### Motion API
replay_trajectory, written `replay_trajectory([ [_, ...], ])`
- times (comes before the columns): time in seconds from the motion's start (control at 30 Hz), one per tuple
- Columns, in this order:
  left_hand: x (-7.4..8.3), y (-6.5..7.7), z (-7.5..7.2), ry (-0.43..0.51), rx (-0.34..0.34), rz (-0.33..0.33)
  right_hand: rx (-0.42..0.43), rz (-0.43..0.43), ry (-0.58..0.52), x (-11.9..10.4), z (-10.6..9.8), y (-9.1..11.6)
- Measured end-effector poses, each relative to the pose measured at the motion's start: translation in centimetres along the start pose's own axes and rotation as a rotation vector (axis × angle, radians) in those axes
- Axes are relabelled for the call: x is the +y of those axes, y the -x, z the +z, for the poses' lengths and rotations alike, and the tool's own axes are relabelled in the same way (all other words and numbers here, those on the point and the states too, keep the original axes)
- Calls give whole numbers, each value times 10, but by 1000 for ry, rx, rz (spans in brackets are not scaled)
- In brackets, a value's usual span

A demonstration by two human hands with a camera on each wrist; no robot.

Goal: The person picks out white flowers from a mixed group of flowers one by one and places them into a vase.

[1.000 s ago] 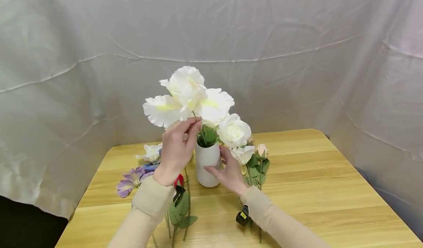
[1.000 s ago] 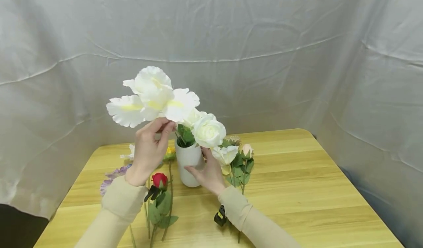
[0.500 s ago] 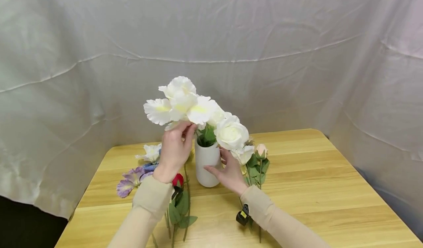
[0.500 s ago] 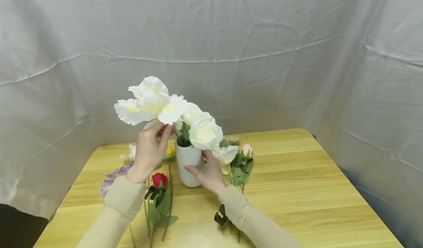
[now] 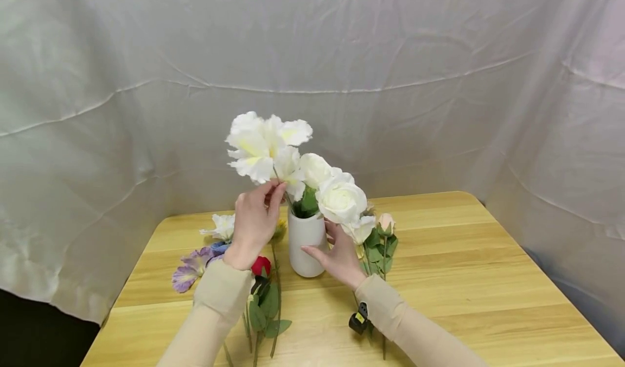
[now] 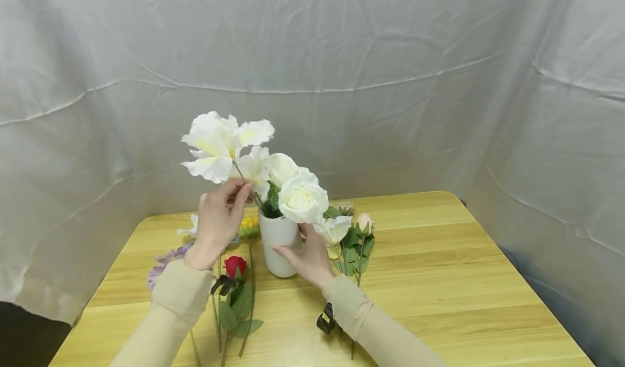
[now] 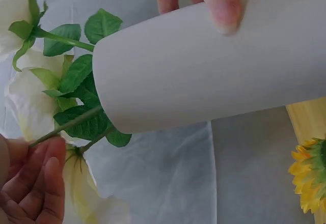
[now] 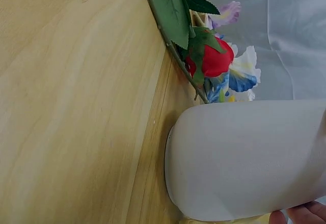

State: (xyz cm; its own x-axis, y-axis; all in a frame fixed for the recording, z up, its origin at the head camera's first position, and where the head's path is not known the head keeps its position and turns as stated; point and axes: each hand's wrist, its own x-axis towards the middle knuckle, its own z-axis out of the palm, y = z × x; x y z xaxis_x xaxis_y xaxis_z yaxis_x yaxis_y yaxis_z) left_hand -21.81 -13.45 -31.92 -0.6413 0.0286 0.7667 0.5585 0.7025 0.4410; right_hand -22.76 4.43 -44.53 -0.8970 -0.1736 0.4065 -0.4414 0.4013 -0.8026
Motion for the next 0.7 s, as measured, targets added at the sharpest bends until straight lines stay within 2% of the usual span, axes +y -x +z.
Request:
replay_trajectory([
  [0.17, -3, 4, 4, -25, -61, -6, 3, -16, -4, 1, 0, 0],
  [0.47, -15, 14, 11, -20, -132, -43, 4, -8, 3, 0, 0, 0],
  [0.7, -21, 24, 15, 64, -146, -144, 0, -24, 3, 0, -1, 0],
])
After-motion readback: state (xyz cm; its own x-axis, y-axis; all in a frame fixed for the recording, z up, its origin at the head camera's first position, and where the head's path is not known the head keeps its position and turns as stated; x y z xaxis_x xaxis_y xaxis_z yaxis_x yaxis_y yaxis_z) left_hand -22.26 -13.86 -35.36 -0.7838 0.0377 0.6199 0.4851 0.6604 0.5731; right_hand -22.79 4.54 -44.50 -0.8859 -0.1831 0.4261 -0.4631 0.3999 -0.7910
